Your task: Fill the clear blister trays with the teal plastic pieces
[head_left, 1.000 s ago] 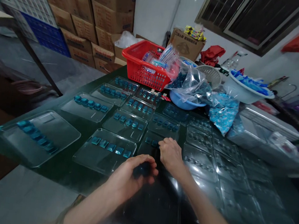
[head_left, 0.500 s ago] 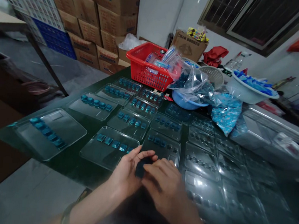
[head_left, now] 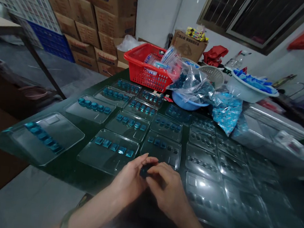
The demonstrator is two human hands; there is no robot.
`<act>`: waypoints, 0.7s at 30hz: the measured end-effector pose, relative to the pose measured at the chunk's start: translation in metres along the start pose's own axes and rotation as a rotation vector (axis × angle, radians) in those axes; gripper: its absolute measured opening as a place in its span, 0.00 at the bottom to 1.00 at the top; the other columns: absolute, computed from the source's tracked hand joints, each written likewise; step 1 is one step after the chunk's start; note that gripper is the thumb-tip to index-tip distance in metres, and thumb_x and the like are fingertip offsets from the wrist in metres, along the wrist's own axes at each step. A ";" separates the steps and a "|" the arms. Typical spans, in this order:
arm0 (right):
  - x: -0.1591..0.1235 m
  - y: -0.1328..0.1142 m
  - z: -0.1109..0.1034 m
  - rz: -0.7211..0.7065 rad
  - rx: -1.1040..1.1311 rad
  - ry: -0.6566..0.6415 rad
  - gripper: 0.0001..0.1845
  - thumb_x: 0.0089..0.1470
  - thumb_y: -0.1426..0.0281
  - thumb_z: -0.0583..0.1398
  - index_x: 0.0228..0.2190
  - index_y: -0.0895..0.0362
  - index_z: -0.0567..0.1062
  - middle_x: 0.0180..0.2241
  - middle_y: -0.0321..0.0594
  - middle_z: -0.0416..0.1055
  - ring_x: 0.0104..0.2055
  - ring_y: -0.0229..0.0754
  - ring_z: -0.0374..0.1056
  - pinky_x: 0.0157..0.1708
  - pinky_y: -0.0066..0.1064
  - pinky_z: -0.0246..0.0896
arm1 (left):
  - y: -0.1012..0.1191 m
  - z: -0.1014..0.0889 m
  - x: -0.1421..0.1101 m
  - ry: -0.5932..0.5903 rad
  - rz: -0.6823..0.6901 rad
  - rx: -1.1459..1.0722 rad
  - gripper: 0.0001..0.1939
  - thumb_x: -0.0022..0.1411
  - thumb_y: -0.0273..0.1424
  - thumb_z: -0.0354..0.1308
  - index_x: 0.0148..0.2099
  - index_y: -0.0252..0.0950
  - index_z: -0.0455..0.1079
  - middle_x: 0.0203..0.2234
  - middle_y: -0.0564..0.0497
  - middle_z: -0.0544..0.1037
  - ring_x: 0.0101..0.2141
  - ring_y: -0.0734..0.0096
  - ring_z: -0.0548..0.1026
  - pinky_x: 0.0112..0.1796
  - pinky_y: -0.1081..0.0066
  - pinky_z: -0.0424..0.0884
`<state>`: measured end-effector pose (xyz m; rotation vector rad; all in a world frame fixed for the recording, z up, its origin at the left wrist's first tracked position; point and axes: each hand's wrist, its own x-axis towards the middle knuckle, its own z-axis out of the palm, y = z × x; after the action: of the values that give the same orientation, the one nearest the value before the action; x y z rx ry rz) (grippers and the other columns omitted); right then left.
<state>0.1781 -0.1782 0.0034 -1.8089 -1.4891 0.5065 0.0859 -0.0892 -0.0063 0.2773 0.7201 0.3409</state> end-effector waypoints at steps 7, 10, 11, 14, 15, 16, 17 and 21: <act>-0.004 0.014 -0.002 0.003 -0.074 0.273 0.07 0.50 0.77 0.53 0.30 0.57 0.69 0.27 0.37 0.64 0.32 0.40 0.59 0.33 0.32 0.55 | -0.009 -0.003 -0.007 -0.128 0.197 0.346 0.07 0.50 0.29 0.57 0.34 0.33 0.68 0.23 0.52 0.70 0.24 0.75 0.69 0.20 0.77 0.61; -0.006 0.013 -0.004 -0.029 -0.070 0.263 0.07 0.50 0.77 0.53 0.31 0.57 0.69 0.27 0.38 0.63 0.33 0.40 0.59 0.33 0.33 0.55 | -0.012 -0.005 -0.006 -0.162 0.214 0.394 0.07 0.50 0.27 0.57 0.35 0.33 0.66 0.20 0.54 0.69 0.19 0.79 0.66 0.19 0.78 0.58; -0.006 0.011 -0.005 -0.034 -0.038 0.236 0.08 0.50 0.77 0.53 0.32 0.57 0.69 0.27 0.37 0.63 0.33 0.40 0.59 0.33 0.32 0.55 | -0.012 -0.005 -0.005 -0.166 0.215 0.376 0.07 0.51 0.27 0.57 0.34 0.33 0.66 0.20 0.54 0.69 0.19 0.80 0.65 0.19 0.78 0.58; -0.008 0.009 -0.011 -0.035 0.073 0.151 0.10 0.49 0.76 0.54 0.35 0.56 0.69 0.28 0.36 0.63 0.32 0.38 0.61 0.33 0.30 0.57 | -0.012 -0.004 -0.003 -0.194 0.193 0.303 0.05 0.51 0.25 0.56 0.34 0.32 0.66 0.23 0.52 0.70 0.20 0.80 0.66 0.19 0.78 0.58; -0.009 0.009 -0.012 -0.029 0.104 0.148 0.11 0.49 0.77 0.54 0.36 0.55 0.69 0.28 0.35 0.63 0.31 0.37 0.61 0.32 0.29 0.57 | -0.012 -0.003 -0.002 -0.206 0.175 0.287 0.06 0.51 0.24 0.55 0.34 0.32 0.66 0.24 0.51 0.71 0.21 0.79 0.67 0.19 0.78 0.58; -0.010 0.010 -0.013 -0.021 0.131 0.163 0.11 0.49 0.77 0.54 0.37 0.55 0.68 0.28 0.35 0.63 0.31 0.36 0.61 0.32 0.28 0.58 | -0.013 -0.003 -0.002 -0.213 0.158 0.274 0.06 0.51 0.24 0.55 0.35 0.32 0.66 0.25 0.50 0.71 0.21 0.78 0.67 0.19 0.78 0.58; -0.010 0.011 -0.014 -0.010 0.152 0.189 0.12 0.49 0.77 0.54 0.38 0.54 0.68 0.28 0.34 0.63 0.30 0.35 0.61 0.32 0.28 0.58 | -0.013 -0.002 -0.002 -0.219 0.144 0.267 0.06 0.51 0.24 0.55 0.35 0.32 0.67 0.26 0.49 0.71 0.22 0.78 0.68 0.19 0.78 0.58; -0.014 0.018 -0.016 0.042 0.211 0.237 0.12 0.48 0.77 0.56 0.36 0.53 0.70 0.28 0.33 0.63 0.29 0.34 0.62 0.30 0.26 0.58 | -0.016 0.001 -0.001 -0.207 0.105 0.268 0.06 0.50 0.22 0.54 0.34 0.32 0.67 0.25 0.49 0.71 0.22 0.76 0.68 0.19 0.78 0.58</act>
<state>0.1979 -0.1976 -0.0010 -1.6734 -1.1943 0.4348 0.0888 -0.1042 -0.0105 0.5975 0.5469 0.3100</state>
